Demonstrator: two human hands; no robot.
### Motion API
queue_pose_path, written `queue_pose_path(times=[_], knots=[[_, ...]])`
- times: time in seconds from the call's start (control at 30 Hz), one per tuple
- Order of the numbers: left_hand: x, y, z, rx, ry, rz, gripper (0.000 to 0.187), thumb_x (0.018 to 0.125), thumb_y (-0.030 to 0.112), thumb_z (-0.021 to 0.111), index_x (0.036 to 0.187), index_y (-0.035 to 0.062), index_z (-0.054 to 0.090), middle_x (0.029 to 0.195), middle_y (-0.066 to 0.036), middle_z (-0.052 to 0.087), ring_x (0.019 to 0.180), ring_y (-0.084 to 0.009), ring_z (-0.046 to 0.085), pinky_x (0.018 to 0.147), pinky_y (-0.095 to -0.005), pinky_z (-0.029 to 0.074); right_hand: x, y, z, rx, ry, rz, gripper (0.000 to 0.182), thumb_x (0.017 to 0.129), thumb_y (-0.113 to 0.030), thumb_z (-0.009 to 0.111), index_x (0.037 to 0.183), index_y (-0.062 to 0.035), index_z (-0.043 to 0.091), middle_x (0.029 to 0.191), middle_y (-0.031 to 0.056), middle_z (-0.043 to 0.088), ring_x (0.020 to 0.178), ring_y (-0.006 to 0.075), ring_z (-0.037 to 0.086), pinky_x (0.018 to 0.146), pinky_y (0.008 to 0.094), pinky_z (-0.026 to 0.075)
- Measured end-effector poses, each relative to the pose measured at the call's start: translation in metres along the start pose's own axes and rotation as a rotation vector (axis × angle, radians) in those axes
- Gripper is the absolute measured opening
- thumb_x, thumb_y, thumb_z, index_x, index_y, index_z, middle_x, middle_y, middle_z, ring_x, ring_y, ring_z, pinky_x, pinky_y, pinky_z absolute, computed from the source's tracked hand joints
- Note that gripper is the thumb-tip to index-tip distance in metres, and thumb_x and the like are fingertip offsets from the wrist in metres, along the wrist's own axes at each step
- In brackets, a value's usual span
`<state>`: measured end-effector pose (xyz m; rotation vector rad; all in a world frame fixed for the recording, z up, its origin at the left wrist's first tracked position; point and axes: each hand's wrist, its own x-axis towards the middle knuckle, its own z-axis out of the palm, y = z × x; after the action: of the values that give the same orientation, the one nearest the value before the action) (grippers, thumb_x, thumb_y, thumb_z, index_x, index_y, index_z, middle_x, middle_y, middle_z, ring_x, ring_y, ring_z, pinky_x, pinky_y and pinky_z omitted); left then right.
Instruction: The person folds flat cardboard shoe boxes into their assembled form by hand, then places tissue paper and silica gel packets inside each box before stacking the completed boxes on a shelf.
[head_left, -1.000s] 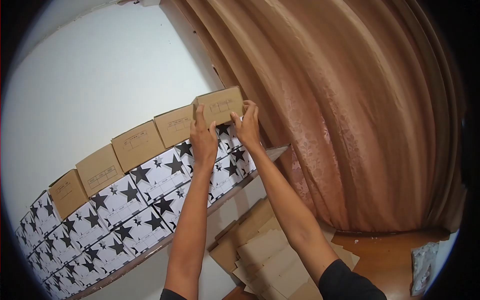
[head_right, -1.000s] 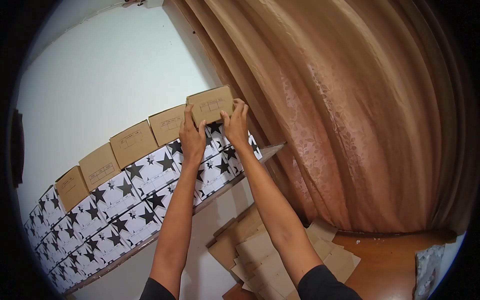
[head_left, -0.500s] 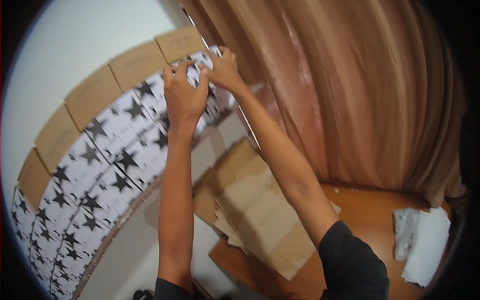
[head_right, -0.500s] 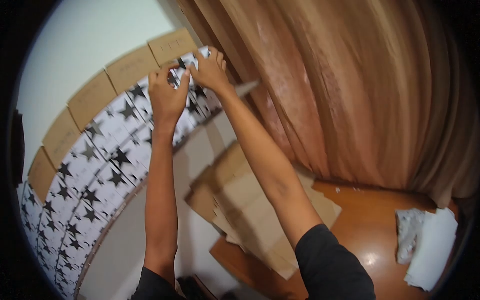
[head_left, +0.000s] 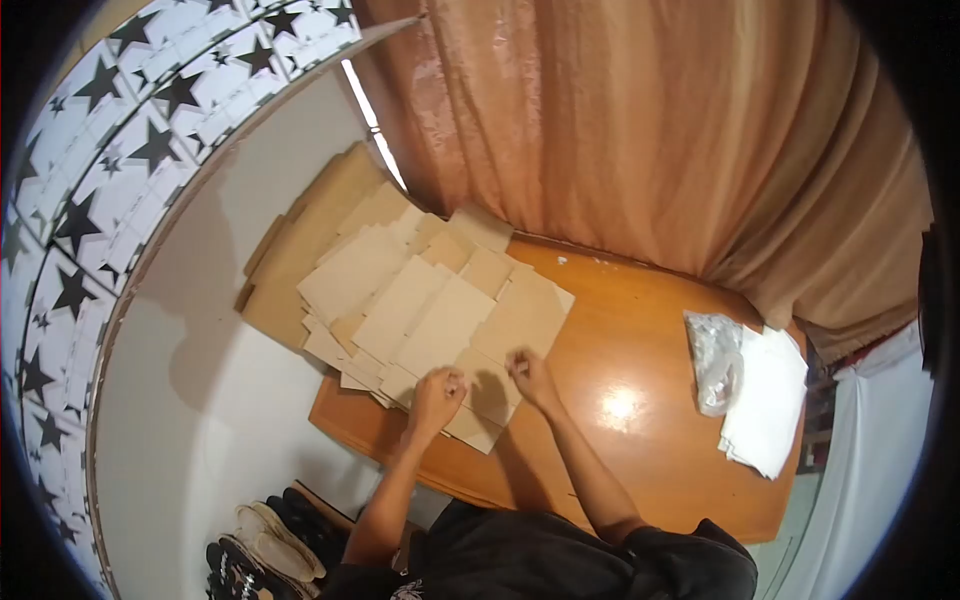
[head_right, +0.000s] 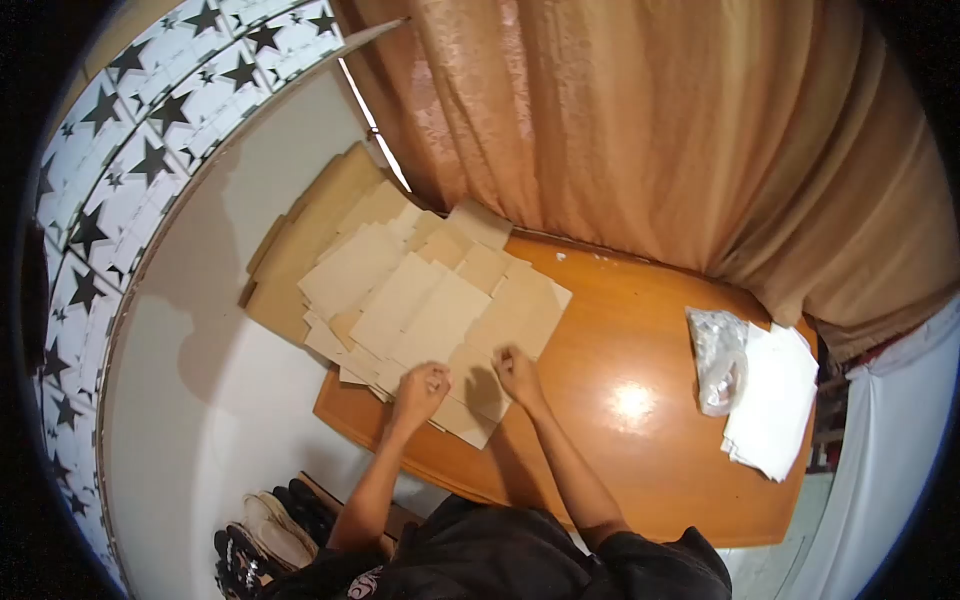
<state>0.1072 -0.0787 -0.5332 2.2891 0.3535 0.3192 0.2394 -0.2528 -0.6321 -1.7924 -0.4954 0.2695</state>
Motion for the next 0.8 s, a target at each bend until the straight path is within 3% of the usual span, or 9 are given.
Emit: queue_pose_path(times=[0.1, 0.23, 0.27, 0.3, 0.37, 0.43, 0.53, 0.6, 0.8], knots=[[-0.031, -0.060, 0.060, -0.061, -0.145, -0.177, 0.025, 0.084, 0.012, 0.073, 0.104, -0.0002, 0.066, 0.098, -0.020, 0.068, 0.091, -0.0369, 0.066, 0.081, -0.0436, 0.053, -0.077, 0.041, 0.012, 0.050, 0.031, 0.451, 0.013, 0.092, -0.009, 0.062, 0.099, 0.0011, 0.066, 0.086, 0.0080, 0.067, 0.079, 0.0140, 0.065, 0.071, 0.0313, 0.053], [-0.054, -0.079, 0.093, 0.116, -0.213, -0.147, 0.041, 0.083, 0.010, 0.074, 0.121, 0.0034, 0.060, 0.124, -0.021, 0.057, 0.113, -0.0380, 0.058, 0.094, -0.0436, 0.049, -0.109, 0.078, 0.041, 0.007, 0.078, 0.576, 0.018, 0.091, -0.006, 0.059, 0.106, 0.0025, 0.066, 0.088, 0.0084, 0.067, 0.083, 0.0159, 0.065, 0.075, 0.0312, 0.053], [-0.053, -0.082, 0.095, 0.108, -0.300, -0.186, 0.051, 0.082, 0.012, 0.075, 0.129, 0.0049, 0.054, 0.133, -0.019, 0.048, 0.124, -0.0386, 0.049, 0.102, -0.0457, 0.044, -0.108, 0.079, 0.049, 0.202, 0.126, 0.663, 0.023, 0.091, -0.006, 0.060, 0.111, 0.0029, 0.065, 0.090, 0.0088, 0.067, 0.085, 0.0171, 0.066, 0.077, 0.0311, 0.054], [-0.054, -0.087, 0.098, 0.099, -0.312, -0.159, 0.051, 0.082, 0.012, 0.075, 0.129, 0.0049, 0.054, 0.133, -0.019, 0.048, 0.124, -0.0386, 0.049, 0.102, -0.0457, 0.044, -0.103, 0.080, 0.054, 0.398, 0.176, 0.738, 0.027, 0.091, -0.005, 0.060, 0.117, 0.0033, 0.063, 0.092, 0.0092, 0.067, 0.087, 0.0182, 0.066, 0.078, 0.0310, 0.054], [-0.062, -0.098, 0.110, 0.277, -0.264, -0.006, 0.054, 0.079, 0.017, 0.078, 0.127, 0.0056, 0.057, 0.129, -0.016, 0.056, 0.125, -0.0366, 0.050, 0.109, -0.0462, 0.039, -0.094, 0.104, 0.063, 0.298, 0.160, 0.709, 0.032, 0.091, -0.005, 0.060, 0.122, 0.0038, 0.061, 0.093, 0.0093, 0.067, 0.088, 0.0189, 0.066, 0.079, 0.0306, 0.054], [-0.066, -0.105, 0.119, 0.214, -0.337, -0.047, 0.056, 0.079, 0.020, 0.078, 0.128, 0.0058, 0.057, 0.137, -0.018, 0.048, 0.130, -0.0385, 0.044, 0.111, -0.0497, 0.034, -0.091, 0.106, 0.069, 0.197, 0.132, 0.695, 0.036, 0.092, -0.005, 0.060, 0.126, 0.0043, 0.058, 0.093, 0.0094, 0.066, 0.088, 0.0195, 0.066, 0.079, 0.0302, 0.054], [-0.073, -0.108, 0.114, 0.239, -0.390, -0.005, 0.057, 0.078, 0.020, 0.079, 0.129, 0.0049, 0.057, 0.141, -0.022, 0.038, 0.134, -0.0418, 0.036, 0.112, -0.0524, 0.032, -0.086, 0.091, 0.080, -0.050, 0.271, 0.667, 0.031, 0.090, -0.006, 0.064, 0.118, 0.0046, 0.057, 0.090, 0.0083, 0.065, 0.081, 0.0171, 0.064, 0.071, 0.0283, 0.052], [-0.073, -0.112, 0.112, 0.227, -0.407, 0.034, 0.058, 0.077, 0.020, 0.080, 0.127, 0.0027, 0.056, 0.141, -0.025, 0.033, 0.134, -0.0448, 0.031, 0.111, -0.0544, 0.031, -0.080, 0.088, 0.086, 0.051, 0.407, 0.748, 0.018, 0.086, -0.007, 0.071, 0.097, 0.0004, 0.058, 0.084, 0.0071, 0.063, 0.072, 0.0158, 0.061, 0.063, 0.0293, 0.051], [-0.069, -0.120, 0.112, 0.075, -0.330, 0.074, 0.068, 0.075, 0.019, 0.081, 0.133, 0.0010, 0.049, 0.136, -0.026, 0.033, 0.129, -0.0459, 0.032, 0.108, -0.0544, 0.032, -0.061, 0.071, 0.071, 0.344, 0.348, 0.975, 0.025, 0.079, -0.010, 0.079, 0.091, -0.0033, 0.059, 0.079, 0.0072, 0.061, 0.067, 0.0180, 0.061, 0.060, 0.0356, 0.053]])
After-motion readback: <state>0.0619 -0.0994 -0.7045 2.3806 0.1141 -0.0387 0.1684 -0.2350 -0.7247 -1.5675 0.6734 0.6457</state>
